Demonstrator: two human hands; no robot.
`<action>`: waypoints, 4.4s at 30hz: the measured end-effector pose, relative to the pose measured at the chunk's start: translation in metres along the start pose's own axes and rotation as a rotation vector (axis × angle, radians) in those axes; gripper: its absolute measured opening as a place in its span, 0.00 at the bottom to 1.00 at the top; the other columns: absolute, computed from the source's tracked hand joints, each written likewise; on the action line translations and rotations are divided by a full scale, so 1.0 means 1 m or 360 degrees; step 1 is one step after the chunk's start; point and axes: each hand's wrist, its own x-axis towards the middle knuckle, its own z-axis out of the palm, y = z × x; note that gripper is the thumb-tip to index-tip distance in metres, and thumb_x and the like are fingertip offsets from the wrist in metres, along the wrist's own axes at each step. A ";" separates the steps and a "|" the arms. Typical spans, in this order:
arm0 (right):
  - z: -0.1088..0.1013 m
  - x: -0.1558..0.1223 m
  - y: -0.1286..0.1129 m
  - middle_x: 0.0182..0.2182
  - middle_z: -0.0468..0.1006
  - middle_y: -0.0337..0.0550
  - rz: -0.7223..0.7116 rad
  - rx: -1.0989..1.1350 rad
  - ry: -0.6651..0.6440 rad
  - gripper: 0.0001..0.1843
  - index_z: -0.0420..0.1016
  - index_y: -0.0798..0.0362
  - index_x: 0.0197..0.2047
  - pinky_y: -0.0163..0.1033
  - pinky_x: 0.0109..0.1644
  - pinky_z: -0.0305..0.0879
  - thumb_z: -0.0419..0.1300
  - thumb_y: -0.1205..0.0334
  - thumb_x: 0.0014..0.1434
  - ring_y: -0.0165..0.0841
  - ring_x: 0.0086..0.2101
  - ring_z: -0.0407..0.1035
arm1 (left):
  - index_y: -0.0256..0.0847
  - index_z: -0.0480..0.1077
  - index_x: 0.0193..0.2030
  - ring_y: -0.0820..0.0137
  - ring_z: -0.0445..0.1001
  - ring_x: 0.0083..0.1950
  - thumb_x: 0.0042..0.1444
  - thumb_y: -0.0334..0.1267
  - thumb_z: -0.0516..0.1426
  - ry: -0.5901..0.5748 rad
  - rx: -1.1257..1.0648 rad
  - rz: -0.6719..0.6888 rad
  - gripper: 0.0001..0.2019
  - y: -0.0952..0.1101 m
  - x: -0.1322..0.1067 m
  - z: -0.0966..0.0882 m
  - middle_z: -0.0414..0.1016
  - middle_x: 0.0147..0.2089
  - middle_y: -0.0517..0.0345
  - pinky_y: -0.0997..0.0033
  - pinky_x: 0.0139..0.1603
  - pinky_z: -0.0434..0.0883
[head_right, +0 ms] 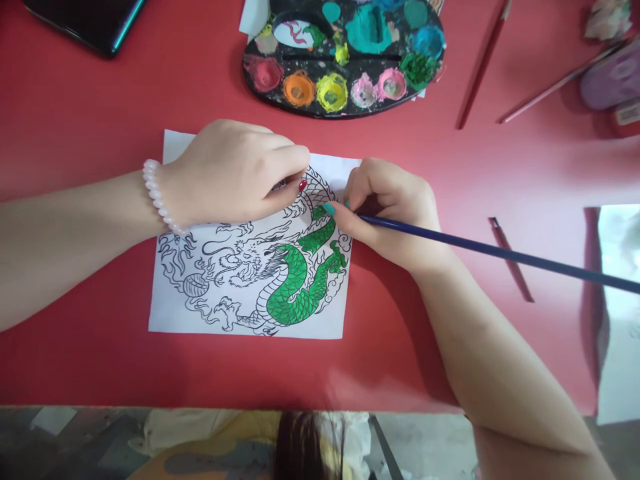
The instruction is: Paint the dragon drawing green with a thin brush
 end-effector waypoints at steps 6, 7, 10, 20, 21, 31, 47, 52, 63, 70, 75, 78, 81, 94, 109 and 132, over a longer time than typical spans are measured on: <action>0.001 -0.001 0.002 0.20 0.63 0.35 0.0017 -0.0069 0.0034 0.14 0.60 0.50 0.22 0.37 0.23 0.52 0.63 0.64 0.49 0.26 0.22 0.60 | 0.39 0.71 0.37 0.63 0.70 0.29 0.55 0.36 0.45 0.0014 0.0021 0.0010 0.14 0.000 0.000 0.000 0.72 0.28 0.53 0.68 0.24 0.53; 0.001 -0.002 0.002 0.20 0.63 0.35 0.0020 -0.0090 0.0035 0.14 0.60 0.50 0.22 0.37 0.23 0.52 0.63 0.64 0.50 0.26 0.22 0.60 | 0.39 0.70 0.37 0.63 0.70 0.29 0.56 0.36 0.45 0.0003 0.0023 0.0014 0.14 0.000 0.000 -0.001 0.72 0.28 0.53 0.68 0.24 0.52; 0.001 -0.002 0.002 0.20 0.62 0.35 0.0014 -0.0155 0.0024 0.14 0.59 0.50 0.22 0.37 0.24 0.53 0.62 0.65 0.50 0.27 0.23 0.60 | 0.39 0.70 0.38 0.64 0.70 0.29 0.56 0.37 0.45 -0.0010 0.0024 0.0009 0.14 0.000 0.000 -0.001 0.72 0.28 0.53 0.67 0.24 0.53; 0.002 -0.001 0.003 0.20 0.61 0.33 -0.0035 -0.0090 0.0034 0.14 0.58 0.51 0.22 0.35 0.23 0.50 0.62 0.67 0.49 0.24 0.21 0.57 | 0.34 0.70 0.41 0.67 0.69 0.35 0.58 0.37 0.42 -0.0139 -0.0106 -0.0019 0.18 -0.001 0.000 -0.003 0.71 0.31 0.51 0.65 0.36 0.61; 0.002 -0.001 0.003 0.20 0.61 0.33 -0.0036 -0.0114 0.0032 0.14 0.59 0.51 0.22 0.35 0.23 0.49 0.62 0.68 0.49 0.24 0.21 0.57 | 0.33 0.70 0.41 0.66 0.69 0.36 0.59 0.38 0.42 -0.0152 -0.0121 -0.0027 0.18 0.000 0.000 -0.003 0.72 0.32 0.50 0.64 0.37 0.61; 0.002 -0.001 0.005 0.20 0.63 0.35 -0.0081 -0.0159 0.0072 0.15 0.57 0.51 0.21 0.37 0.22 0.49 0.61 0.70 0.49 0.25 0.22 0.57 | 0.35 0.69 0.38 0.67 0.68 0.31 0.58 0.38 0.43 -0.0099 0.0027 0.0001 0.16 -0.001 0.000 -0.002 0.70 0.29 0.52 0.68 0.28 0.56; 0.003 -0.001 0.005 0.20 0.61 0.34 -0.0083 -0.0182 0.0030 0.14 0.58 0.51 0.22 0.36 0.23 0.49 0.61 0.68 0.50 0.24 0.22 0.56 | 0.40 0.68 0.38 0.67 0.67 0.30 0.58 0.40 0.43 -0.0151 0.0120 -0.0018 0.15 0.000 0.002 -0.002 0.71 0.30 0.54 0.68 0.25 0.47; 0.005 -0.001 0.004 0.20 0.59 0.33 -0.0042 -0.0270 0.0040 0.14 0.57 0.51 0.22 0.35 0.23 0.46 0.60 0.67 0.51 0.24 0.21 0.54 | 0.40 0.68 0.37 0.67 0.67 0.30 0.58 0.40 0.43 -0.0129 0.0128 -0.0014 0.14 -0.001 0.001 -0.002 0.71 0.30 0.54 0.68 0.25 0.47; 0.006 -0.001 0.003 0.20 0.59 0.33 -0.0013 -0.0183 0.0085 0.15 0.58 0.51 0.21 0.35 0.23 0.47 0.62 0.63 0.50 0.24 0.21 0.55 | 0.41 0.69 0.38 0.65 0.68 0.30 0.57 0.40 0.43 -0.0104 0.0130 -0.0006 0.14 0.000 0.001 -0.001 0.72 0.30 0.54 0.66 0.24 0.49; 0.006 0.000 0.001 0.19 0.58 0.34 -0.0093 -0.0324 0.0159 0.16 0.54 0.52 0.20 0.36 0.24 0.47 0.60 0.73 0.46 0.24 0.21 0.54 | 0.41 0.68 0.36 0.66 0.66 0.29 0.57 0.40 0.42 -0.0108 0.0108 -0.0019 0.15 -0.001 0.001 -0.002 0.71 0.30 0.53 0.66 0.24 0.49; 0.005 0.001 0.005 0.19 0.57 0.34 -0.0057 -0.0165 0.0122 0.15 0.55 0.51 0.21 0.37 0.23 0.46 0.60 0.70 0.48 0.25 0.21 0.54 | 0.43 0.67 0.38 0.66 0.65 0.29 0.58 0.41 0.39 -0.0145 0.0113 -0.0004 0.16 -0.001 0.001 -0.002 0.72 0.32 0.53 0.65 0.24 0.48; 0.005 0.001 0.004 0.19 0.58 0.33 -0.0059 -0.0213 0.0117 0.15 0.56 0.51 0.21 0.36 0.23 0.46 0.61 0.69 0.48 0.24 0.21 0.54 | 0.42 0.68 0.39 0.66 0.65 0.30 0.57 0.40 0.40 -0.0150 0.0113 -0.0035 0.17 -0.001 0.001 -0.001 0.71 0.31 0.52 0.65 0.25 0.48; 0.007 0.001 0.002 0.19 0.59 0.33 -0.0098 -0.0319 0.0145 0.16 0.56 0.51 0.20 0.35 0.23 0.46 0.61 0.72 0.47 0.23 0.20 0.53 | 0.43 0.69 0.39 0.67 0.64 0.30 0.57 0.41 0.40 -0.0174 0.0106 -0.0048 0.18 -0.002 0.002 0.000 0.71 0.31 0.52 0.65 0.27 0.50; 0.005 0.000 0.004 0.19 0.56 0.34 -0.0069 -0.0215 0.0222 0.16 0.54 0.50 0.20 0.37 0.23 0.46 0.59 0.71 0.48 0.26 0.21 0.56 | 0.42 0.67 0.38 0.66 0.65 0.30 0.58 0.42 0.40 -0.0159 0.0107 -0.0030 0.17 -0.001 0.001 0.000 0.72 0.32 0.52 0.66 0.26 0.48; 0.006 0.004 0.005 0.18 0.55 0.33 -0.0109 -0.0220 0.0202 0.17 0.53 0.50 0.19 0.37 0.23 0.45 0.60 0.71 0.46 0.25 0.20 0.52 | 0.43 0.68 0.37 0.66 0.65 0.30 0.57 0.41 0.41 -0.0153 0.0130 -0.0036 0.16 -0.001 0.002 0.000 0.72 0.31 0.53 0.66 0.26 0.49; 0.006 0.003 0.004 0.19 0.57 0.33 -0.0118 -0.0153 0.0128 0.15 0.55 0.51 0.21 0.36 0.23 0.46 0.58 0.75 0.46 0.24 0.21 0.53 | 0.42 0.68 0.39 0.66 0.65 0.30 0.57 0.41 0.39 -0.0159 0.0140 -0.0018 0.18 0.000 0.001 -0.001 0.71 0.31 0.53 0.66 0.26 0.49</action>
